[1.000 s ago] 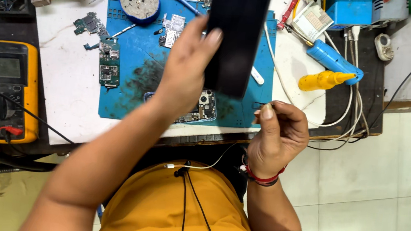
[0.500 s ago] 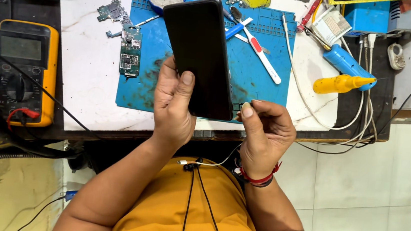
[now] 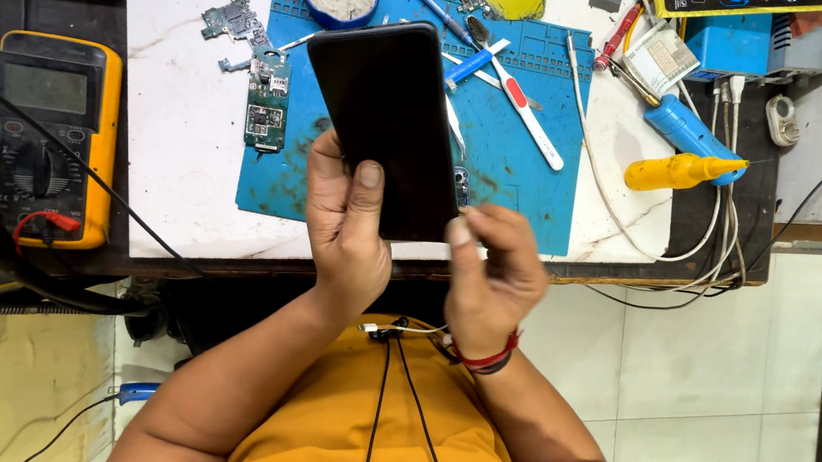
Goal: The person solders a small component on a phone logic board with a soldering iron, then tests a phone using its camera app, and disassembles a blue iPhone by lifting the back cover and working on the internal battery and frame with a suction tool.
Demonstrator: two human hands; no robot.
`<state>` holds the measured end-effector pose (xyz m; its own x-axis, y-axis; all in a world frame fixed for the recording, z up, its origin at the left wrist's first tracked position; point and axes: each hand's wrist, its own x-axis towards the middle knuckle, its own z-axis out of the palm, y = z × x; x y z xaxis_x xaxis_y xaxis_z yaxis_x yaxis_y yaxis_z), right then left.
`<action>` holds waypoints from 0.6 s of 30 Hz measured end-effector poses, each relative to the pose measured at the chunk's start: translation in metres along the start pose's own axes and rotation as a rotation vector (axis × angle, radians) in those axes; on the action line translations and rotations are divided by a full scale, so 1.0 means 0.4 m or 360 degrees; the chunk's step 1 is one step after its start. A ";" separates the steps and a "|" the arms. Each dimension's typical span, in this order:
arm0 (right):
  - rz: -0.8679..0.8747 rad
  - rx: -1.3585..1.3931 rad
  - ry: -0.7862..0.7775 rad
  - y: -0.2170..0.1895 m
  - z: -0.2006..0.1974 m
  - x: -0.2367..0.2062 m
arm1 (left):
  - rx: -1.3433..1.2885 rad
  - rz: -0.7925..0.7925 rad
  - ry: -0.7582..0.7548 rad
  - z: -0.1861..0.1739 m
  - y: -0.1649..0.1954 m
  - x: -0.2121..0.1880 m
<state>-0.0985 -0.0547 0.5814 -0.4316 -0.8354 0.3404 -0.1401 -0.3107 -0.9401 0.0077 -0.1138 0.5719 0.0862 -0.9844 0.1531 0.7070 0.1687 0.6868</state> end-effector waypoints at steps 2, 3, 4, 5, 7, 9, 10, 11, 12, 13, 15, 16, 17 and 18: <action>-0.0201 -0.0123 -0.0111 -0.001 0.016 -0.007 | 0.0016 0.0016 0.0042 -0.005 0.000 0.000; -0.0162 -0.0111 -0.0113 -0.005 0.023 -0.008 | 0.0033 0.0030 0.0054 -0.008 0.001 0.001; -0.0123 -0.0097 -0.0116 -0.010 0.031 -0.008 | 0.0051 0.0046 0.0066 -0.011 0.003 0.002; -0.0084 -0.0083 -0.0119 -0.014 0.037 -0.008 | 0.0077 0.0050 0.0059 -0.012 0.005 0.002; -0.0154 -0.0170 -0.0134 -0.021 0.042 -0.007 | 0.0124 0.0034 0.0047 -0.006 0.010 -0.001; -0.0146 -0.0177 -0.0168 -0.020 0.037 -0.003 | 0.0169 -0.0013 0.0036 0.010 0.017 -0.005; -0.0096 -0.0154 -0.0178 -0.018 0.028 0.002 | 0.0190 -0.0055 0.0023 0.022 0.022 -0.006; -0.0049 -0.0140 -0.0177 -0.019 0.014 0.010 | 0.0115 -0.0151 -0.0075 0.036 0.028 -0.010; 0.0144 -0.0051 -0.0125 -0.025 -0.010 0.025 | 0.0037 -0.0252 -0.0180 0.050 0.038 -0.013; 0.0332 0.0044 -0.0072 -0.036 -0.043 0.050 | -0.0040 -0.0351 -0.0286 0.061 0.047 -0.013; 0.0476 0.0208 0.0065 -0.086 -0.116 0.109 | 0.0315 -0.0247 -0.0682 0.066 0.078 -0.007; 0.0432 0.0273 0.0152 -0.124 -0.157 0.141 | 0.0496 -0.0191 -0.0873 0.060 0.098 -0.003; 0.0230 0.0218 0.0325 -0.162 -0.196 0.178 | 0.0632 -0.0136 -0.0955 0.050 0.114 0.004; 0.0058 0.0129 0.0448 -0.200 -0.235 0.216 | 0.0769 -0.0066 -0.1036 0.034 0.131 0.013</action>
<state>-0.2083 -0.0596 0.6844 -0.6666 -0.6917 0.2779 -0.0535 -0.3274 -0.9434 0.0356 -0.1094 0.6184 -0.4644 -0.7895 0.4013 0.3066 0.2818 0.9091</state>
